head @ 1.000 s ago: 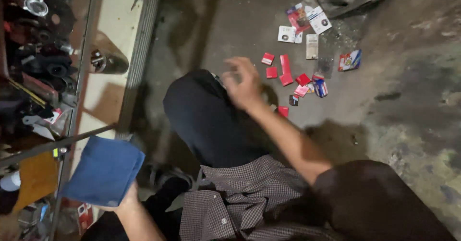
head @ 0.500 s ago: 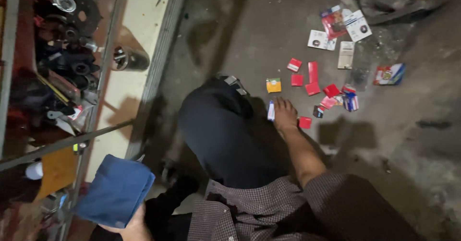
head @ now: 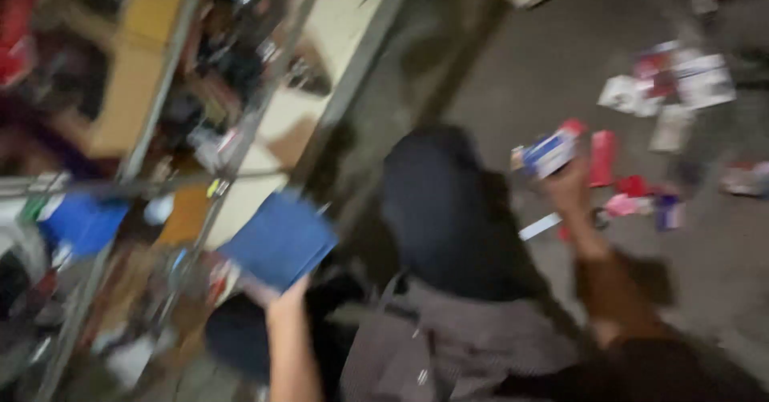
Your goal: Cleaning and organizing small parts boxes in a workshop environment using a cloth.
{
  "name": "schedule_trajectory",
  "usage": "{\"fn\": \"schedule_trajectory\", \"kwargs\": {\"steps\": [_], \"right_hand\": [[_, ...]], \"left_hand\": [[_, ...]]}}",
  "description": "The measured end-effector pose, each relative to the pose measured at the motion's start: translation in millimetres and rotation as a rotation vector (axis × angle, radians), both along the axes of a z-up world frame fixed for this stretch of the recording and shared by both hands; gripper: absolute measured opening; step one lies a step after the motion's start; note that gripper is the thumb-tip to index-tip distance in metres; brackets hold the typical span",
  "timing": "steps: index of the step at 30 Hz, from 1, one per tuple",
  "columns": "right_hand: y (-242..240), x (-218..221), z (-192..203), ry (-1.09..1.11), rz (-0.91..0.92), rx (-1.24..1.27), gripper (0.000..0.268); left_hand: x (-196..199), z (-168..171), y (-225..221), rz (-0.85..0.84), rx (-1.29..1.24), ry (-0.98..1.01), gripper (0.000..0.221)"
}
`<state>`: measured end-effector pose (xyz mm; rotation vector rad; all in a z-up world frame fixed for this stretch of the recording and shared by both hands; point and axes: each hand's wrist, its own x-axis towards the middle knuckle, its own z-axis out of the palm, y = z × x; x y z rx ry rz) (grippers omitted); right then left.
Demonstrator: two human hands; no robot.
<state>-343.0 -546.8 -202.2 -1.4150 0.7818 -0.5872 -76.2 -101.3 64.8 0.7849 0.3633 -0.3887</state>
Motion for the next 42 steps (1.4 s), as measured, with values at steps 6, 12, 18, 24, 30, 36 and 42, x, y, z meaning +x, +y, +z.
{"fn": "schedule_trajectory", "kwargs": {"steps": [6, 12, 18, 24, 30, 36, 42], "right_hand": [[-68.6, 67.7, 139.9, -0.407, 0.042, -0.132, 0.086], [13.6, 157.6, 332.9, -0.348, 0.544, -0.378, 0.095], [174.7, 237.3, 364.9, -0.459, 0.877, -0.924, 0.096], [240.0, 243.0, 351.9, -0.523, 1.186, -0.877, 0.102], [244.7, 271.9, 334.0, -0.524, 0.994, -0.910, 0.104], [246.4, 277.7, 315.7, -0.606, 1.007, -0.888, 0.103], [282.9, 254.9, 309.3, -0.343, 0.752, -0.821, 0.068]], "left_hand": [[-2.8, 20.6, -43.4, -0.059, 0.005, 0.093, 0.071], [-3.0, 24.1, -46.5, -0.262, -0.182, -0.032, 0.067], [4.1, 23.6, -50.7, -0.348, -0.249, -0.160, 0.064], [36.2, 40.8, -21.3, -0.306, -0.284, -0.288, 0.069], [39.5, -8.0, -6.8, -0.265, -0.040, -0.125, 0.070], [37.5, -24.4, -16.8, -0.156, 0.045, -0.030, 0.056], [70.2, -32.5, -17.7, 0.129, -0.197, -0.153, 0.050]]}}
